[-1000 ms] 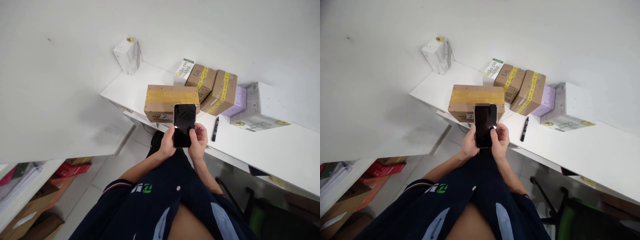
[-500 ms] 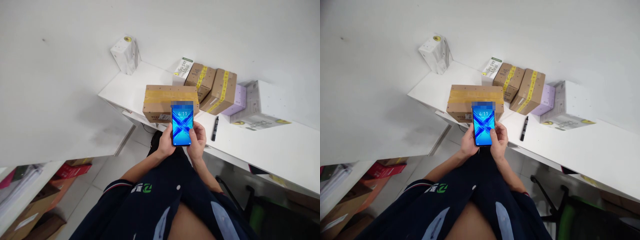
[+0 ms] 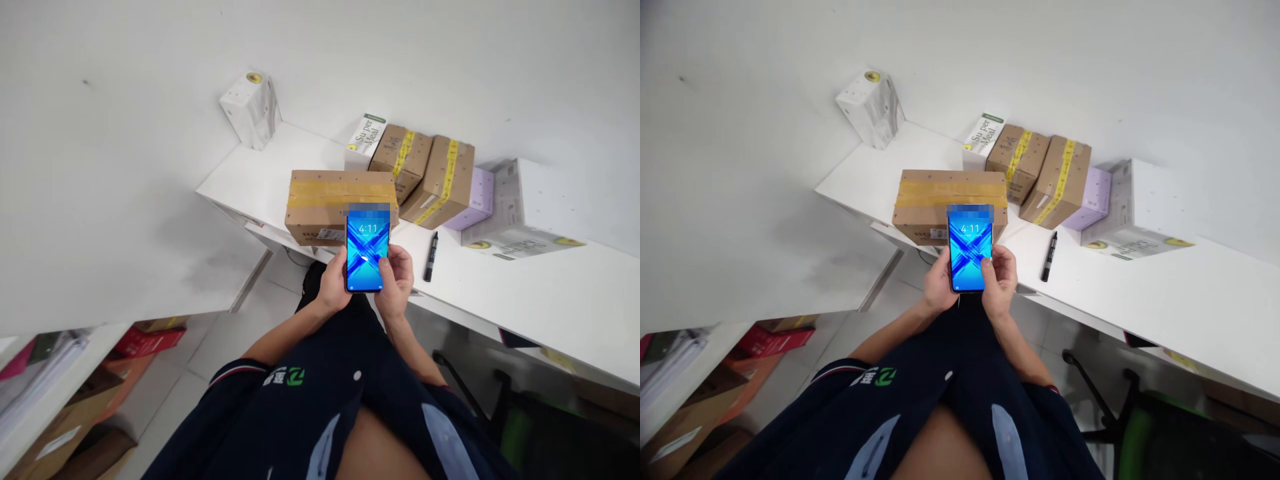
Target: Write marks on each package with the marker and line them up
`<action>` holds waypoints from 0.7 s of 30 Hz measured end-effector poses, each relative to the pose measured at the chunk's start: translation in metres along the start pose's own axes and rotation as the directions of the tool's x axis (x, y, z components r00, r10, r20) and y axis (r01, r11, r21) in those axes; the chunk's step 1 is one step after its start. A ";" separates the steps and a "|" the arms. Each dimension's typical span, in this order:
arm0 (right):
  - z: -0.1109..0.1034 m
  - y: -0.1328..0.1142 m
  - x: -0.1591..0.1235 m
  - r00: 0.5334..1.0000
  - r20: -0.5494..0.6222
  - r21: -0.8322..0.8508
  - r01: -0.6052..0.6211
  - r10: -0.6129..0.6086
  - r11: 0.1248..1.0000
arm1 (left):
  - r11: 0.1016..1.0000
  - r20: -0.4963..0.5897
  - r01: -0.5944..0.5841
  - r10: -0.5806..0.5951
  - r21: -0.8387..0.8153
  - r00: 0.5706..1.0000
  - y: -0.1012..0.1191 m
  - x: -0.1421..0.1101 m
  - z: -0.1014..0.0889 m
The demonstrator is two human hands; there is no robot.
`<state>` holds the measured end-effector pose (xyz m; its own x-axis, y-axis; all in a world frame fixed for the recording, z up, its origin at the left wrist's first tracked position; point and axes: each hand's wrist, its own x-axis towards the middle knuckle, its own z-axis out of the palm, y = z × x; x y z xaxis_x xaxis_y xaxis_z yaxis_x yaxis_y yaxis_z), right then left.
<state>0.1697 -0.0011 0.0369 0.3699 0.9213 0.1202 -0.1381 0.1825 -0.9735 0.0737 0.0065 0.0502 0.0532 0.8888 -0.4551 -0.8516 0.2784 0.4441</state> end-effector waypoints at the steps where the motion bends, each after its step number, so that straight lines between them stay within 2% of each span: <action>1: 0.000 0.000 0.001 1.000 0.006 0.001 0.003 -0.003 1.000 | 1.000 -0.002 0.007 -0.007 0.001 1.000 0.001 0.000 0.001; 4: 0.000 0.000 0.002 0.999 0.030 0.014 0.018 -0.018 1.000 | 1.000 -0.011 0.020 -0.020 -0.001 1.000 0.004 -0.001 0.005; 10: 0.000 -0.003 0.004 0.994 0.092 -0.003 0.054 -0.054 0.999 | 0.999 -0.099 0.041 -0.043 -0.022 0.994 0.008 -0.003 0.013; 21: -0.007 -0.011 0.003 0.988 0.151 -0.080 0.055 -0.042 0.995 | 0.997 -0.060 0.051 -0.054 -0.049 0.997 0.006 0.000 0.014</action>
<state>0.1791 -0.0024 0.0466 0.2327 0.9540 0.1892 -0.0442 0.2047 -0.9778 0.0758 0.0136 0.0636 0.0683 0.8491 -0.5237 -0.8722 0.3057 0.3819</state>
